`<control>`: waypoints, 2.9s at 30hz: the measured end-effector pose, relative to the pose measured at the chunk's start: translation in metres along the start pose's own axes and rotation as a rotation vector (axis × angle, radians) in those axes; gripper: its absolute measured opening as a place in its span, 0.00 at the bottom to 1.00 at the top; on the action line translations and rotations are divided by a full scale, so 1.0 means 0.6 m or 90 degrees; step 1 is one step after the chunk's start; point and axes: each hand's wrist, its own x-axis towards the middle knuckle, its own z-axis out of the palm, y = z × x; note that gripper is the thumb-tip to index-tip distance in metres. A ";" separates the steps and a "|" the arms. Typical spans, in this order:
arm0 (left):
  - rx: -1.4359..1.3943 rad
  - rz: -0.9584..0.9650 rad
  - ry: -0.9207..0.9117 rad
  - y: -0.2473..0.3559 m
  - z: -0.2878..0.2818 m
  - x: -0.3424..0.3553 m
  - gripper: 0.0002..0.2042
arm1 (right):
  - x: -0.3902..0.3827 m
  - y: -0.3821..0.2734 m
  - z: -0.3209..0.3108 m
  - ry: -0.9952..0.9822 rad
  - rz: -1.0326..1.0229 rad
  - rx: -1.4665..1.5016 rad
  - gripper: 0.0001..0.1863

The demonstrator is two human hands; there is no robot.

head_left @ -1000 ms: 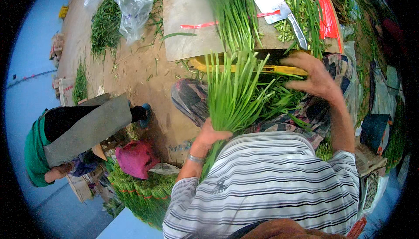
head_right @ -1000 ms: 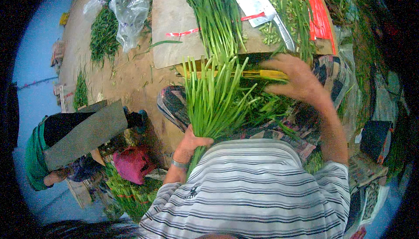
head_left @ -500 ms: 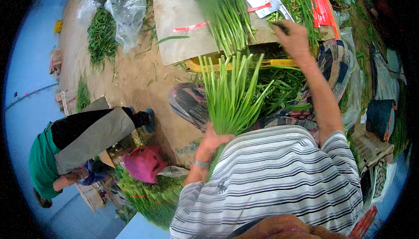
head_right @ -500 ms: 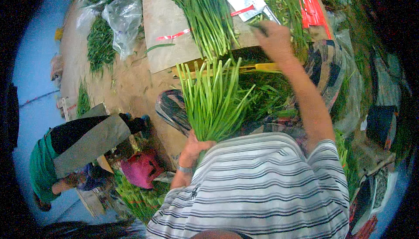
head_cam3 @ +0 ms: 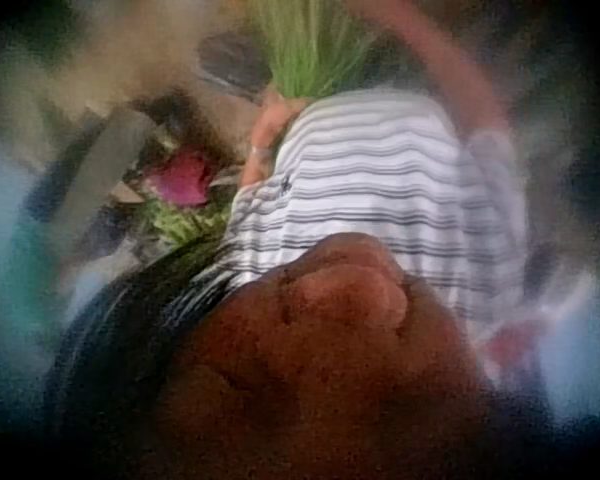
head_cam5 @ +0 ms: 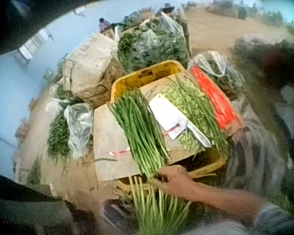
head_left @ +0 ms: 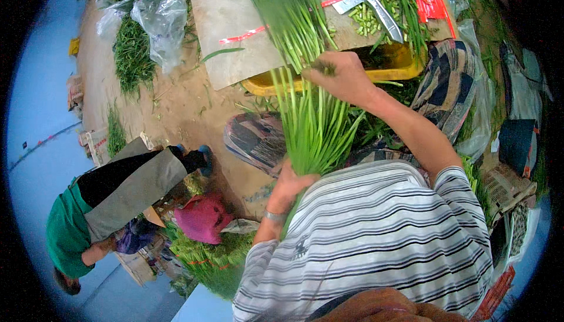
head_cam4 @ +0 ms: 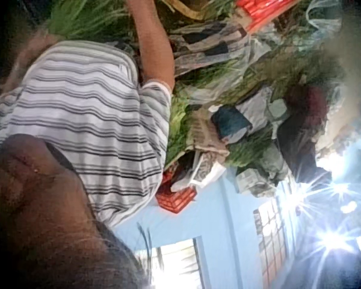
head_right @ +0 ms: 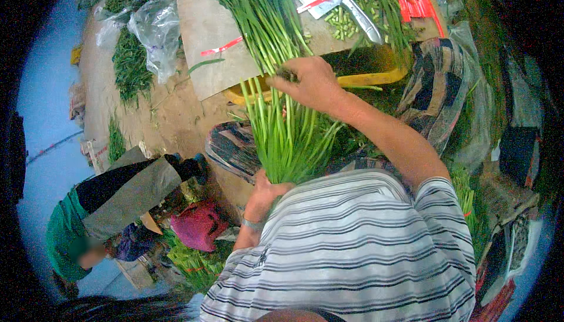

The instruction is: The person gathers green leafy vegetables from a plastic bag, aligns the stems, and secures them into bundles using red rubber bands. The person places the finished bundles into a yellow crate.

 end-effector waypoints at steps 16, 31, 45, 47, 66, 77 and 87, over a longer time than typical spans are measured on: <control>-0.108 0.031 -0.014 -0.002 0.009 0.004 0.30 | -0.094 0.083 -0.074 -0.303 0.093 0.046 0.16; -0.121 0.032 0.037 -0.017 -0.006 -0.007 0.25 | -0.164 0.071 -0.146 -0.523 0.156 0.087 0.39; 0.027 -0.014 -0.116 0.013 0.073 0.030 0.31 | -0.054 0.030 -0.016 -0.273 0.239 0.829 0.20; 0.069 0.038 -0.117 0.007 0.074 0.031 0.31 | -0.052 0.034 -0.006 -0.267 0.247 0.850 0.19; -0.159 -0.014 -0.353 0.113 0.102 0.141 0.30 | 0.029 0.068 -0.140 0.052 0.069 0.386 0.24; -0.184 -0.066 -0.341 0.116 0.111 0.160 0.34 | -0.016 0.082 -0.146 0.023 -0.240 0.131 0.14; 0.055 0.050 -0.227 0.094 0.123 0.179 0.35 | -0.069 0.100 -0.077 -0.039 -0.264 -0.149 0.20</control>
